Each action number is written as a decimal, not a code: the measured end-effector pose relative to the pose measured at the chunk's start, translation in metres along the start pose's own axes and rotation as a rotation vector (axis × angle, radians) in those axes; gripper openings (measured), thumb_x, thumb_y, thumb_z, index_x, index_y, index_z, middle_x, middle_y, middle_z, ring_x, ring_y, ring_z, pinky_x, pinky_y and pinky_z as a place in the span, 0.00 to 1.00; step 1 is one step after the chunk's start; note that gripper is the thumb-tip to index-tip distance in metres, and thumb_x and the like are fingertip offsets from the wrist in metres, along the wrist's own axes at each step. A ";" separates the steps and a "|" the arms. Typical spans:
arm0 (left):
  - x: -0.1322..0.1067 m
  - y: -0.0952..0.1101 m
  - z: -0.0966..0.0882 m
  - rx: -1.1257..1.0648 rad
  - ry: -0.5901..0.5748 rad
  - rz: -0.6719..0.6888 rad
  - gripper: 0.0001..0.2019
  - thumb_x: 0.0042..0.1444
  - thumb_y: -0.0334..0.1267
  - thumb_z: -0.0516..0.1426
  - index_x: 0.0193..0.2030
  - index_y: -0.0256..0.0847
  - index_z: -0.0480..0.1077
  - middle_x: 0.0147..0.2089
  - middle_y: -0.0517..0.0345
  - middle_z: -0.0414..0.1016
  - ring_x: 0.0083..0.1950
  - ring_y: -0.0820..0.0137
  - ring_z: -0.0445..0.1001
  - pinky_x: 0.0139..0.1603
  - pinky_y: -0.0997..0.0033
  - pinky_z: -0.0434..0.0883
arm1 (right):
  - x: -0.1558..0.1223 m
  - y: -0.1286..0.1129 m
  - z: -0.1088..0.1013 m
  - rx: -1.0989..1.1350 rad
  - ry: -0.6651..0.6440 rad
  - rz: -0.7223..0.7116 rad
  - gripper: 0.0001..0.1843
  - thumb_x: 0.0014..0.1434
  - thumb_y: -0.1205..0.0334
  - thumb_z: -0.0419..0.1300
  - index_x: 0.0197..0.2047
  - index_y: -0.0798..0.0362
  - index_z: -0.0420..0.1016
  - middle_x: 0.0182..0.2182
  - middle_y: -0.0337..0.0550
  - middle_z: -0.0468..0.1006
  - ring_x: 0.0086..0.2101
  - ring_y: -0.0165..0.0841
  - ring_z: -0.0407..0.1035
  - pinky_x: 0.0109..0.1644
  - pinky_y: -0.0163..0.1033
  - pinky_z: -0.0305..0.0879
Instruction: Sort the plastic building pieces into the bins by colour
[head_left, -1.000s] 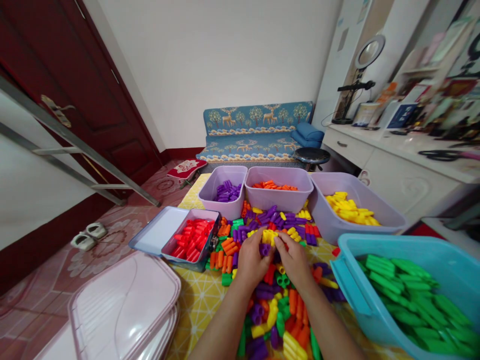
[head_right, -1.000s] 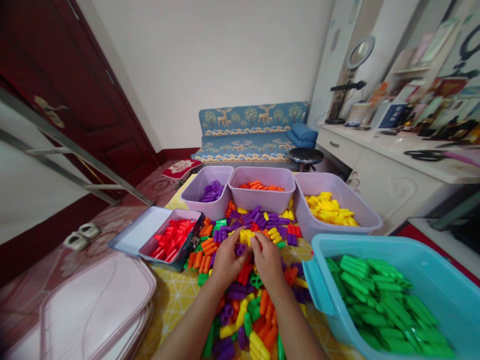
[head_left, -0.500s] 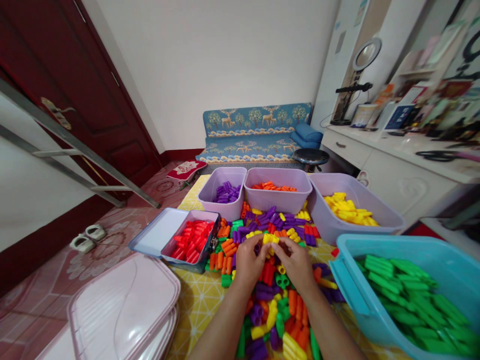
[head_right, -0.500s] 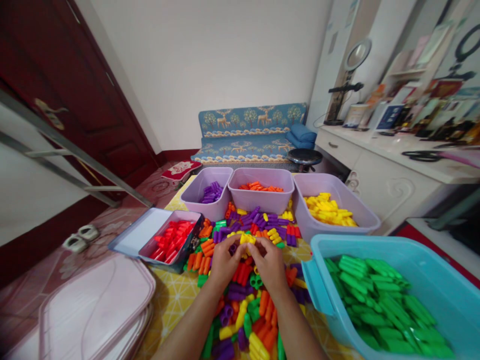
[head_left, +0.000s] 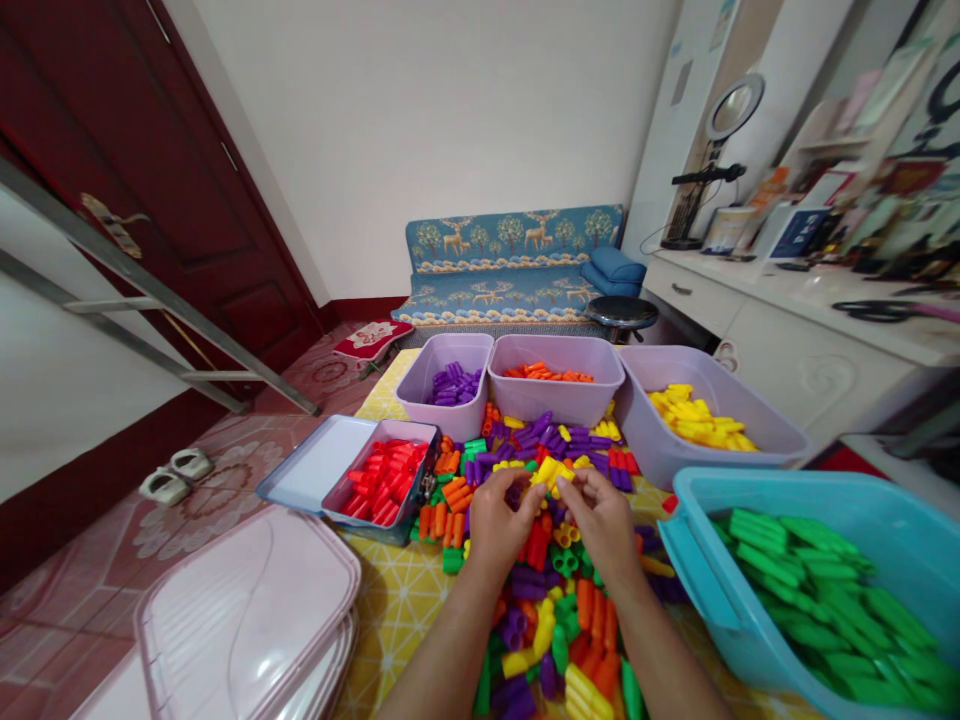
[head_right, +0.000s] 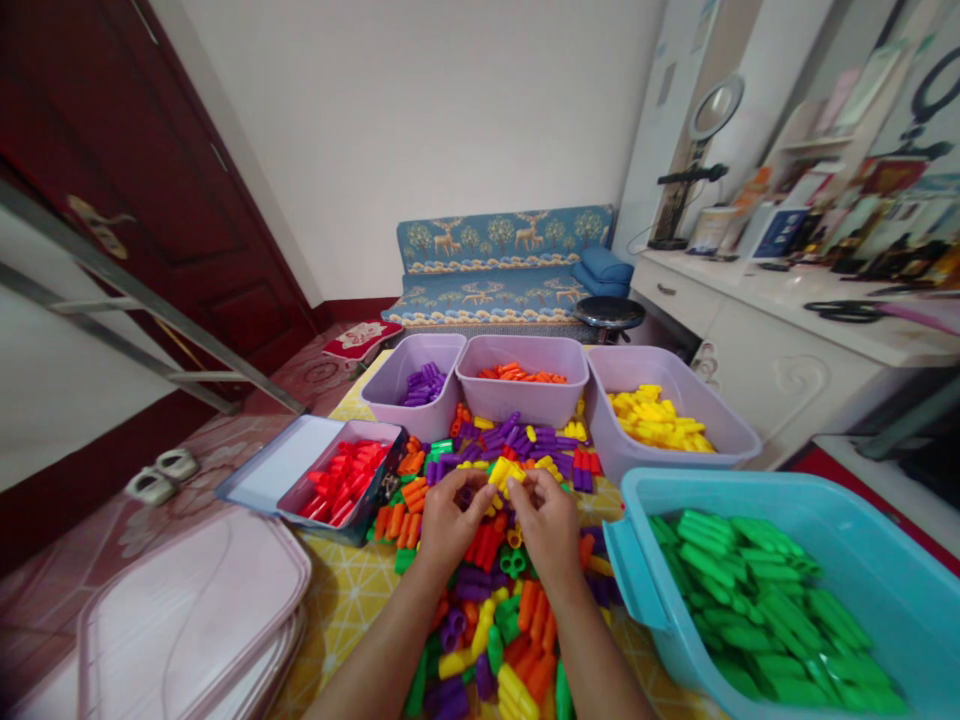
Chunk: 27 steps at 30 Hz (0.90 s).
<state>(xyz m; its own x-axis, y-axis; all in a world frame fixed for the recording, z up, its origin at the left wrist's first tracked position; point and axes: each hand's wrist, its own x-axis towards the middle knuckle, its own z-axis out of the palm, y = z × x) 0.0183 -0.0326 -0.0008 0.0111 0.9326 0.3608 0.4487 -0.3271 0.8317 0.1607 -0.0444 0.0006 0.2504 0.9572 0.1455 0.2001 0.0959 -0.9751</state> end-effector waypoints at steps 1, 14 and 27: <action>0.000 0.001 -0.001 -0.002 0.004 0.009 0.12 0.54 0.44 0.60 0.40 0.39 0.74 0.38 0.55 0.77 0.39 0.68 0.75 0.40 0.70 0.70 | 0.000 -0.001 -0.001 -0.004 -0.015 -0.003 0.16 0.54 0.46 0.60 0.32 0.52 0.68 0.24 0.40 0.75 0.25 0.35 0.71 0.27 0.36 0.65; 0.001 -0.005 0.000 -0.020 -0.002 -0.006 0.10 0.60 0.40 0.54 0.39 0.38 0.74 0.37 0.54 0.78 0.38 0.68 0.74 0.40 0.71 0.67 | 0.000 -0.007 -0.003 -0.093 -0.227 0.072 0.15 0.57 0.48 0.55 0.31 0.53 0.69 0.23 0.39 0.75 0.23 0.32 0.68 0.27 0.35 0.64; -0.002 0.000 -0.003 -0.046 0.033 -0.067 0.23 0.66 0.47 0.42 0.40 0.38 0.75 0.37 0.52 0.78 0.39 0.67 0.75 0.40 0.70 0.67 | 0.009 -0.044 -0.020 0.318 0.129 -0.049 0.17 0.59 0.48 0.53 0.41 0.52 0.72 0.34 0.44 0.78 0.28 0.30 0.70 0.32 0.35 0.66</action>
<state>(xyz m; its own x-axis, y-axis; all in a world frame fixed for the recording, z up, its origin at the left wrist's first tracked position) 0.0152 -0.0350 -0.0004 -0.0470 0.9473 0.3168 0.4061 -0.2716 0.8725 0.1735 -0.0452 0.0481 0.3691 0.9089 0.1940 -0.0849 0.2408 -0.9669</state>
